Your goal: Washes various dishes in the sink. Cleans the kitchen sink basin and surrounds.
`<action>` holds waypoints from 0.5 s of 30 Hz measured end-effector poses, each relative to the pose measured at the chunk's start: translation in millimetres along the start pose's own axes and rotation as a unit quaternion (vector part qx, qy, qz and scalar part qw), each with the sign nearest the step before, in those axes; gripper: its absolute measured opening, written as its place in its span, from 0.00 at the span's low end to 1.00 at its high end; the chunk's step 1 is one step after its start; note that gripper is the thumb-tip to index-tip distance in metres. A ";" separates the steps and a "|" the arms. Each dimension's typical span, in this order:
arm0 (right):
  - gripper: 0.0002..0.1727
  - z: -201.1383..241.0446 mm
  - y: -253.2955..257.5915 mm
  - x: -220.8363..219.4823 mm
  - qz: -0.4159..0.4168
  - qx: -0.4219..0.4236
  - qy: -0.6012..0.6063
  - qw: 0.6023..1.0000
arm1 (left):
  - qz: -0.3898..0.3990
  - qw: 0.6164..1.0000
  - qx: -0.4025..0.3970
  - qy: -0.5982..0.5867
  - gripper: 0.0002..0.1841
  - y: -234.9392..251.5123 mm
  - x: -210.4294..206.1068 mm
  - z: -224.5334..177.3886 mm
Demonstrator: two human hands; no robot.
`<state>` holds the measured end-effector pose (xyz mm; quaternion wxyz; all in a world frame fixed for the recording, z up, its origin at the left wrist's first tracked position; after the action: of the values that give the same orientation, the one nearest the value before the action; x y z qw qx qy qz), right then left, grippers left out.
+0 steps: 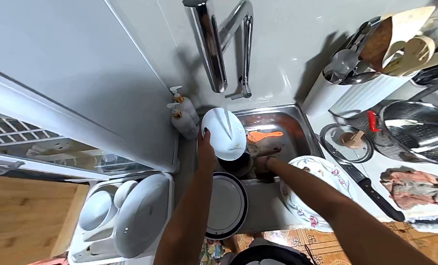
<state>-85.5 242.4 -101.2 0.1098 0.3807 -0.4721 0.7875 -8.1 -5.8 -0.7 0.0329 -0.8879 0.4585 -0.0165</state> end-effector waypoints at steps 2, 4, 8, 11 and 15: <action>0.30 -18.3 -46.3 50.3 -0.101 0.014 0.157 0.982 | -0.007 1.000 -0.005 0.001 0.35 4.8 11.2 13.6; 0.21 -5.5 -103.9 101.9 -0.235 -0.017 0.290 0.928 | -0.022 1.000 0.008 -0.007 0.36 2.6 12.1 26.7; 0.16 57.3 -104.2 130.3 -0.477 -0.030 0.339 0.810 | -0.007 0.999 0.047 -0.010 0.34 -0.2 -8.3 51.0; 0.26 98.1 -5.5 85.2 -0.496 0.014 0.296 0.816 | 0.022 0.998 0.053 -0.011 0.32 -0.6 -30.4 67.6; 0.24 133.8 12.5 37.4 -0.325 0.196 0.429 0.820 | 0.017 0.999 0.021 -0.018 0.33 6.4 -20.9 68.5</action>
<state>-51.4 118.1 -47.8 0.4739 0.1486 -0.0620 0.8658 -21.4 10.5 -69.5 0.0601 -0.8792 0.4726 -0.0096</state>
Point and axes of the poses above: each hand's wrist, its own y-axis towards the middle knuckle, its own x-axis out of the back of the hand, z = x × y, the point moved 1 cm from there along y, towards the middle knuckle, and after that the axes turned 3 degrees about -y, right-handed, at the moved point
